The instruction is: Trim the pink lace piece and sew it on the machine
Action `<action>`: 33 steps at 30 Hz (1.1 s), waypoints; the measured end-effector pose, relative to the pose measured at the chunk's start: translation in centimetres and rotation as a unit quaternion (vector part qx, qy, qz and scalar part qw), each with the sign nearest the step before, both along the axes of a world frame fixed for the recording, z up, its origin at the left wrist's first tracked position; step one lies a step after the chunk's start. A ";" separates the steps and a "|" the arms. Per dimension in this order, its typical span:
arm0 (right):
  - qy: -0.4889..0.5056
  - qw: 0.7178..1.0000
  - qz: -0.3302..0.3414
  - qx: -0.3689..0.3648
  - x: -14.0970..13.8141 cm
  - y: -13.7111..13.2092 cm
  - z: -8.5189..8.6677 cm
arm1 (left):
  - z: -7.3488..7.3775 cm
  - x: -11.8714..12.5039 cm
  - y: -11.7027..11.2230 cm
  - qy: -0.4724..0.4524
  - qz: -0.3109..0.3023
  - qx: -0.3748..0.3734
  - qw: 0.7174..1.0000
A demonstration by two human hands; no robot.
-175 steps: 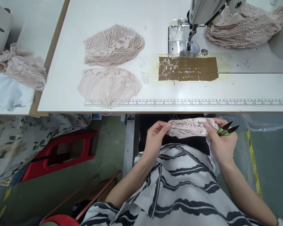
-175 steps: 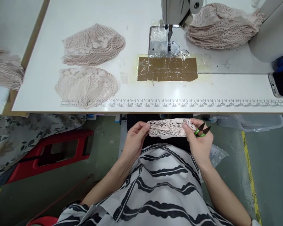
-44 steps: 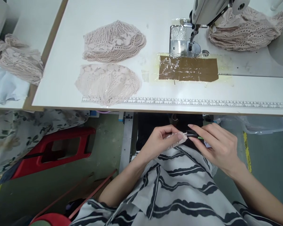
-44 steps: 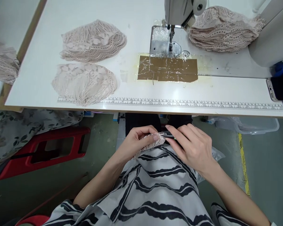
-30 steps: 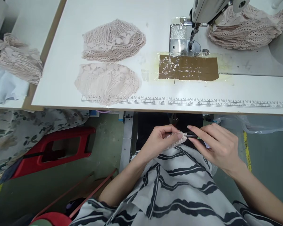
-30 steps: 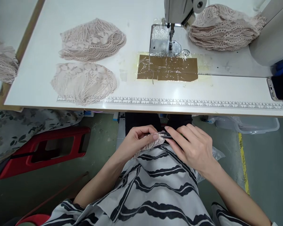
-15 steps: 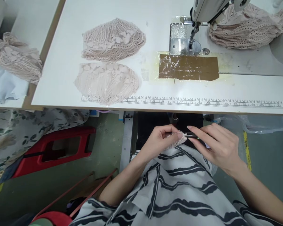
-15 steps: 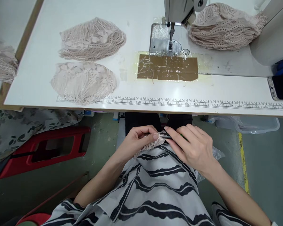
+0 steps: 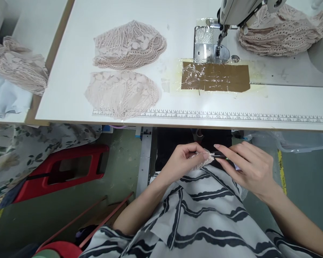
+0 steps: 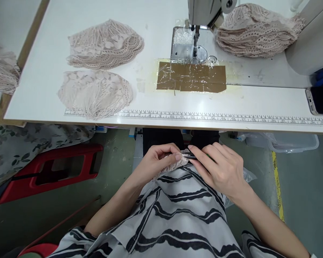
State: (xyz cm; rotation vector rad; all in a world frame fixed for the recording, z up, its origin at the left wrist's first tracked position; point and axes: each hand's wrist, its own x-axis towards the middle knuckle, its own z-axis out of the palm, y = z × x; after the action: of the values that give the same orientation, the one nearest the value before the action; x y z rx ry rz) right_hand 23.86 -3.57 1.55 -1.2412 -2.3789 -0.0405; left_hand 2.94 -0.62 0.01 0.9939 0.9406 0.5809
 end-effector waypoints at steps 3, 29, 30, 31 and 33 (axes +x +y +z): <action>-0.003 1.000 0.003 -0.001 0.0 0.0 0.1 | 0.0 0.0 0.0 0.008 0.001 -0.004 1.000; -0.041 0.999 0.012 0.024 -0.2 0.0 0.4 | 0.4 0.1 0.0 0.033 0.001 0.005 0.999; -0.038 0.999 0.009 0.024 -0.2 0.0 0.4 | 0.4 0.1 0.0 0.034 0.001 0.006 0.999; -0.033 0.999 0.006 0.023 -0.2 0.0 0.3 | 0.4 0.1 0.0 0.032 -0.001 0.005 0.999; -0.021 1.000 0.003 0.013 -0.2 0.0 0.2 | 0.4 0.2 0.0 0.021 -0.005 0.003 1.000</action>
State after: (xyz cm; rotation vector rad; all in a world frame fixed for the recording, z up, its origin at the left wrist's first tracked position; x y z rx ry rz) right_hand 23.64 -3.60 1.72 -1.2326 -2.4088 -0.0968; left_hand 3.09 -0.67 0.37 1.0202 0.9714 0.5562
